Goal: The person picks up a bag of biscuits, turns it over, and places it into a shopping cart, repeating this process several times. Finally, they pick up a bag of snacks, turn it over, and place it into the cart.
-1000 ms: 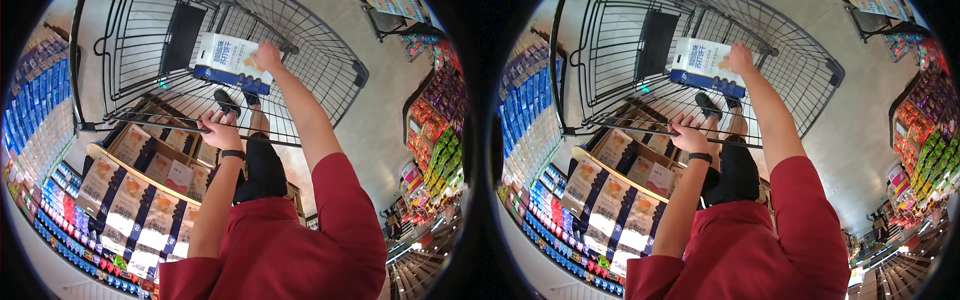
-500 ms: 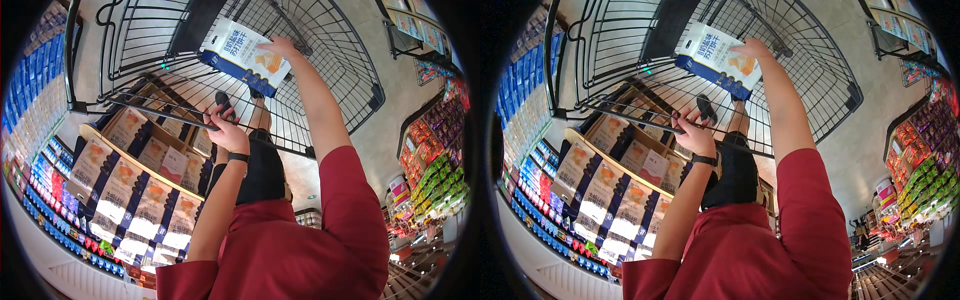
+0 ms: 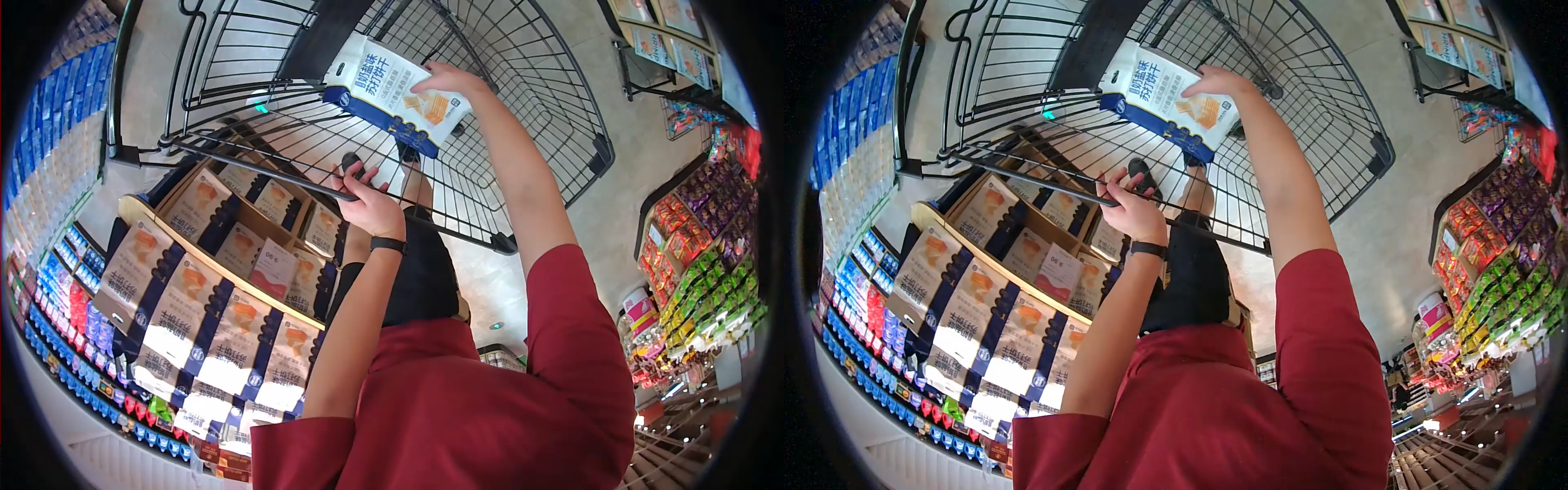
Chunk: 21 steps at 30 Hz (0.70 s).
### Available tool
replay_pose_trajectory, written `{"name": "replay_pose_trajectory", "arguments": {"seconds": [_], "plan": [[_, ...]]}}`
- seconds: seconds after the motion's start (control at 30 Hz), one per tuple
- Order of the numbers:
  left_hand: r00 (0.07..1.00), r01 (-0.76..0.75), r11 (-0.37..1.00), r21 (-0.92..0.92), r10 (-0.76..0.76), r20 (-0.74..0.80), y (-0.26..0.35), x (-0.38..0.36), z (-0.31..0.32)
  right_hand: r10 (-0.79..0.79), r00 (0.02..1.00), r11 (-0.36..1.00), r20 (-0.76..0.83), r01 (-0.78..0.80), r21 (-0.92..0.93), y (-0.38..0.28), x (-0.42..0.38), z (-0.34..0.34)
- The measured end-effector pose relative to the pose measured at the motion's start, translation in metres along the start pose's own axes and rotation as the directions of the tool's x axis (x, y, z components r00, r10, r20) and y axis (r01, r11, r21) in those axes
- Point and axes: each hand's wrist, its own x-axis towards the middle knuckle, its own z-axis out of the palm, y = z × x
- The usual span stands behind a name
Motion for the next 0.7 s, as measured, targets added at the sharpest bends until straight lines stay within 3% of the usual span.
{"name": "replay_pose_trajectory", "arguments": {"seconds": [0.03,0.13,0.27,0.37,0.43,0.47,0.53,0.57,0.6,0.63,0.67,0.7], "plan": [[1.0,-0.009,1.0,0.021,0.009,0.002,-0.001,0.0,0.0,-0.031,0.999,0.999,0.032,0.031,0.007,-0.008,-0.009,-0.003],[1.0,0.016,1.0,0.024,-0.016,-0.004,0.002,-0.003,0.001,-0.035,0.997,0.981,-0.074,0.02,-0.191,-0.02,-0.024,0.007],[1.0,-0.004,0.997,0.071,0.005,-0.01,0.004,-0.003,-0.003,-0.068,0.912,0.972,-0.405,-0.032,-0.234,-0.04,-0.072,0.051],[0.999,-0.04,0.99,0.133,0.044,-0.022,-0.006,0.001,-0.005,0.003,0.874,0.967,-0.486,-0.126,-0.22,-0.072,-0.14,0.053],[0.995,-0.084,0.977,0.197,0.091,-0.028,-0.021,0.008,-0.007,-0.024,0.8,0.979,-0.599,-0.103,-0.176,-0.076,-0.196,0.052],[0.988,-0.142,0.972,0.19,0.15,-0.029,-0.016,0.007,-0.007,-0.047,0.758,0.984,-0.651,-0.079,-0.163,-0.076,-0.226,0.048],[0.998,-0.056,0.985,0.161,0.053,0.026,0.006,0.002,-0.014,-0.023,0.698,0.997,-0.716,-0.035,-0.066,-0.071,-0.288,0.044],[0.991,-0.137,0.959,0.248,0.132,0.035,0.005,0.003,-0.017,-0.103,0.613,0.995,-0.783,0.064,-0.081,-0.054,-0.315,0.046],[0.977,-0.211,0.916,0.34,0.211,0.038,-0.005,0.009,-0.022,-0.083,0.585,0.99,-0.807,0.138,-0.002,-0.035,-0.34,0.047],[0.97,-0.234,0.903,0.359,0.19,0.154,-0.017,0.02,-0.031,-0.08,0.549,0.978,-0.832,0.204,0.04,-0.036,-0.377,0.047],[0.968,-0.174,0.9,0.399,0.082,0.236,-0.013,0.02,-0.043,-0.066,0.581,0.957,-0.811,0.267,0.113,-0.051,-0.419,0.044],[0.946,-0.229,0.908,0.352,0.122,0.301,-0.001,0.014,-0.063,-0.023,0.6,0.904,-0.8,0.354,0.239,-0.061,-0.458,0.047]]}}
